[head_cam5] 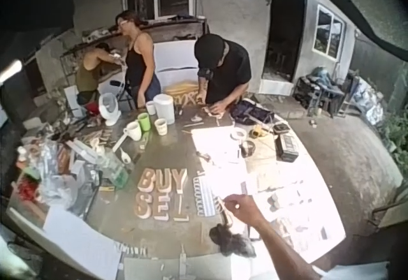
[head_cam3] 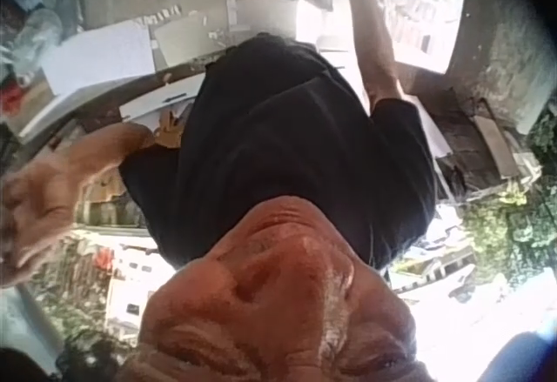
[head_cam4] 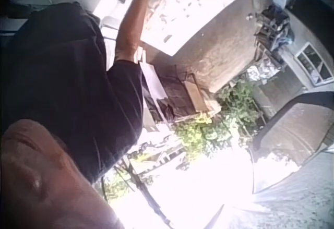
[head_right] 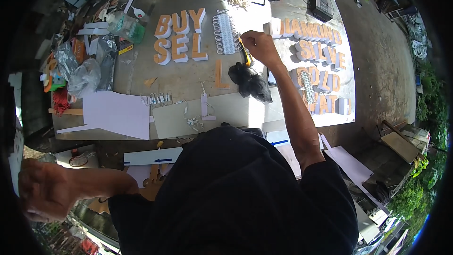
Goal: The recorder is wiring and assembling illuminated or channel letter signage elements at a work table.
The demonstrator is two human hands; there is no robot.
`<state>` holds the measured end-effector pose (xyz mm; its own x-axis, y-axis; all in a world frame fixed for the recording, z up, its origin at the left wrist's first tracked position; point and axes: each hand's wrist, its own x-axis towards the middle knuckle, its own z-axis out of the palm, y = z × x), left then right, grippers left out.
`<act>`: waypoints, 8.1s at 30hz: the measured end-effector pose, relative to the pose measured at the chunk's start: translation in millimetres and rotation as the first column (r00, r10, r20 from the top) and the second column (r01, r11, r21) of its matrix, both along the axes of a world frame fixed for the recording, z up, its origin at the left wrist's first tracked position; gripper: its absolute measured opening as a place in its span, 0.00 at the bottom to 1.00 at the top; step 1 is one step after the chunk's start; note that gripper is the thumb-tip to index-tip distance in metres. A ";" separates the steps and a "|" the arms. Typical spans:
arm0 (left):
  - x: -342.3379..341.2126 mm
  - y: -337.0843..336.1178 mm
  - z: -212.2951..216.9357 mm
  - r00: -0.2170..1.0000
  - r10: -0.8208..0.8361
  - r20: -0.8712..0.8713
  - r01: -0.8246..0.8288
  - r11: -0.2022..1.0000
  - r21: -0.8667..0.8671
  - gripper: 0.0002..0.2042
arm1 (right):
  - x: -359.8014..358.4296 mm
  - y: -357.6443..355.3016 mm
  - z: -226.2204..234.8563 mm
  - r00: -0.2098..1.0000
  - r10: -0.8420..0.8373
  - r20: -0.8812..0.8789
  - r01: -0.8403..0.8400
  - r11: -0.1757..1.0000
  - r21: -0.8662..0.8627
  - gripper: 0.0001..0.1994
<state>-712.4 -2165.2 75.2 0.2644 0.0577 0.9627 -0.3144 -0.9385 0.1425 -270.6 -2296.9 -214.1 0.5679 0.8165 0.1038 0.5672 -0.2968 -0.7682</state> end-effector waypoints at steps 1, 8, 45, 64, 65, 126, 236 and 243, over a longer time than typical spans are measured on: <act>10.4 0.7 -36.9 0.988 0.102 0.118 -0.081 0.981 -0.177 0.20 | 4.5 6.7 -26.3 0.997 0.013 0.080 -0.012 1.000 -0.013 0.10; 42.9 -34.4 -225.6 0.827 0.089 -0.555 -0.548 0.346 -0.762 0.12 | 7.9 59.3 -108.3 0.856 0.096 0.508 0.031 0.971 -0.236 0.29; 20.6 -101.6 -330.6 0.752 -0.177 -0.635 -0.639 0.039 -0.768 0.14 | 73.2 118.5 -118.3 0.622 -0.201 -0.757 0.307 0.952 0.000 0.34; 95.0 -117.7 -311.8 0.680 -0.570 -0.461 -0.518 0.072 -0.852 0.12 | -37.4 -180.0 -8.1 0.395 -0.023 -0.918 0.504 0.841 0.196 0.21; 99.6 -121.1 -312.1 0.684 -0.574 -0.451 -0.505 0.074 -0.860 0.12 | -33.8 -196.4 -6.6 0.403 -0.035 -0.915 0.533 0.822 0.203 0.22; 275.8 -216.7 -320.2 0.387 -0.808 -0.445 -0.601 0.145 -0.786 0.12 | 125.8 -372.8 -83.1 0.810 -0.586 -0.003 0.573 0.794 -0.203 0.17; 774.2 -539.4 -204.6 0.919 -0.335 0.207 0.144 -0.204 -0.968 0.04 | 466.3 -481.1 113.0 0.779 0.209 -0.591 -0.012 0.947 0.320 0.05; 798.7 -557.4 -211.1 0.965 -0.199 0.169 0.121 -0.229 -0.966 0.04 | 496.8 -482.4 99.6 0.718 0.277 -0.639 -0.087 0.946 0.312 0.05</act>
